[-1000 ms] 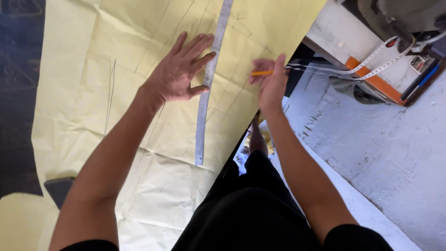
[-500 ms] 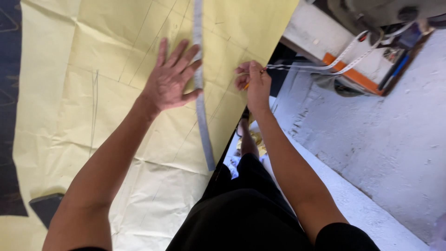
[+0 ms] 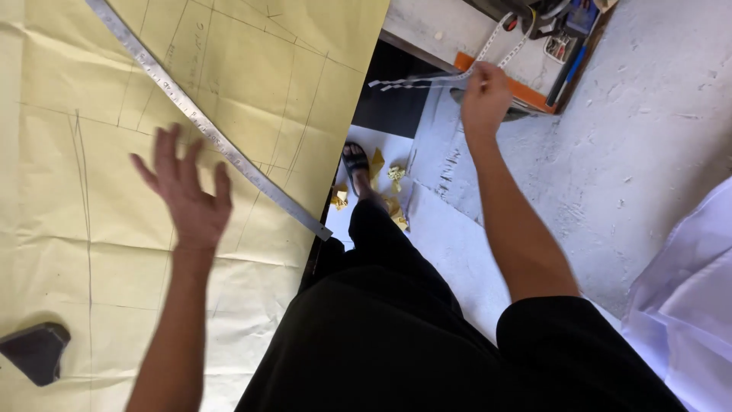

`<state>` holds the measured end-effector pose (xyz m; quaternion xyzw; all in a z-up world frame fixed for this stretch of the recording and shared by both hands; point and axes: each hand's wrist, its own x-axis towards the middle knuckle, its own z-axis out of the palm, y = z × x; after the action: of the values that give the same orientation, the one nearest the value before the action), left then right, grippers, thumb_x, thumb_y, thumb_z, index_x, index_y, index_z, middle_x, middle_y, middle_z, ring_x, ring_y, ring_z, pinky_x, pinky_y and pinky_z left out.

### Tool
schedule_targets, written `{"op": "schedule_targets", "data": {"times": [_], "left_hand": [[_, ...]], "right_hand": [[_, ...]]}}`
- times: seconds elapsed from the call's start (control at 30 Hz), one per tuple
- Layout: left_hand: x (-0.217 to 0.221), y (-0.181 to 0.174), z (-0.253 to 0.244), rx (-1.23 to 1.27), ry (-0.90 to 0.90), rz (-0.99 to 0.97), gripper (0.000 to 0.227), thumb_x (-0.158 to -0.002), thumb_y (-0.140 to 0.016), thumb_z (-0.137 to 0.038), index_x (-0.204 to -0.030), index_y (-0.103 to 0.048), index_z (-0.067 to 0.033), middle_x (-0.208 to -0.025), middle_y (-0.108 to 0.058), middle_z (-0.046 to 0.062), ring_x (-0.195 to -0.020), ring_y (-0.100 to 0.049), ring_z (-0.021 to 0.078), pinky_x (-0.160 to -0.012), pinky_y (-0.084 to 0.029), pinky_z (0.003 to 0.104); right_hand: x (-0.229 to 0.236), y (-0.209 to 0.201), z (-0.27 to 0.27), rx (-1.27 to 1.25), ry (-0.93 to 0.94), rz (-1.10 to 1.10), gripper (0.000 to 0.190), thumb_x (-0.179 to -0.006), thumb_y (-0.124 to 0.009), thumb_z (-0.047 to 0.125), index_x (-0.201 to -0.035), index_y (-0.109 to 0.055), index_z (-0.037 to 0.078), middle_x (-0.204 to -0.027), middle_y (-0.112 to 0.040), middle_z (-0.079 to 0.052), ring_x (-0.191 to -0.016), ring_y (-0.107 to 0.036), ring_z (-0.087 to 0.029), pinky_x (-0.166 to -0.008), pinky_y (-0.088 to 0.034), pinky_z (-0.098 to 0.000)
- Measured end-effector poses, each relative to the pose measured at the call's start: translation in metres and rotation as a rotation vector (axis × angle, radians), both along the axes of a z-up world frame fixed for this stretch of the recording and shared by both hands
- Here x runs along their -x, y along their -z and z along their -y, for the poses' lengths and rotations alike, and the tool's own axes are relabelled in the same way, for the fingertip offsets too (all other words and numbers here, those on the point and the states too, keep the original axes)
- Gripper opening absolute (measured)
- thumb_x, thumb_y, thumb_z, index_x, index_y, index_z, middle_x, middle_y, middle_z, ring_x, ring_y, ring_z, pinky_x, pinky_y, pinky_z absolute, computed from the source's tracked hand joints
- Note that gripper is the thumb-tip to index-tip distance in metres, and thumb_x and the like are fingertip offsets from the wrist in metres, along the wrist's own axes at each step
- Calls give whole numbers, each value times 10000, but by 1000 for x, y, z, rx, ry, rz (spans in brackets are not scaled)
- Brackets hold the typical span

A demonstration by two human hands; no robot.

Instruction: The person measures and marks lines on a large sheet of yellow paper using a ruler and pencil. They then use scissors to cut along the marked lines, separating a pattern piece from the larger sheet.

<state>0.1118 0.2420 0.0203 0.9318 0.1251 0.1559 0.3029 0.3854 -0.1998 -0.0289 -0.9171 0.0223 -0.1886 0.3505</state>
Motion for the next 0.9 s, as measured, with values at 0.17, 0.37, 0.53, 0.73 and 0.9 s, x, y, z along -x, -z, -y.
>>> {"op": "schedule_targets", "data": {"times": [0.17,0.37,0.53,0.73,0.9], "left_hand": [[9,-21,92,157,28,36,329,-965,-682,-93,-1289,-634,-55,-1508,-520,188,-1430,-485,397,-1222,-194,608],[-8,-36,184,175,52,-74,296,-959,-684,-190,-1245,-706,-119,-1356,-654,80,-1197,-678,264,-1092,-491,443],[-37,-7,241,449,-156,-205,300,-967,-686,-244,-1220,-726,-88,-1258,-699,128,-1173,-685,329,-1023,-524,453],[-102,23,273,1605,-587,-300,511,-1066,-411,-549,-1275,-688,-173,-1230,-735,96,-1239,-655,312,-1062,-470,480],[-125,-6,227,2318,-593,596,497,-1129,-330,-399,-1342,-630,-65,-1075,-751,182,-1077,-740,365,-1025,-566,548]], "right_hand": [[8,37,-9,989,-899,-46,139,-930,-651,277,-1024,-751,258,-1181,-698,86,-763,-746,-190,-604,-597,-386],[-60,161,0,1297,-715,-780,222,-872,-611,170,-938,-812,101,-924,-780,-161,-867,-766,-394,-673,-575,-568],[-26,96,-13,977,-888,-388,223,-869,-622,206,-718,-751,103,-653,-684,-128,-611,-729,-332,-504,-546,-419],[57,-83,-40,-382,-871,-963,181,-996,-622,157,-862,-674,48,-664,-647,-110,-475,-528,-172,-474,-399,-263],[77,-102,-18,-896,-571,-1559,183,-1047,-539,147,-1080,-609,-19,-733,-535,-122,-291,-325,-86,-269,-229,-208]]}}
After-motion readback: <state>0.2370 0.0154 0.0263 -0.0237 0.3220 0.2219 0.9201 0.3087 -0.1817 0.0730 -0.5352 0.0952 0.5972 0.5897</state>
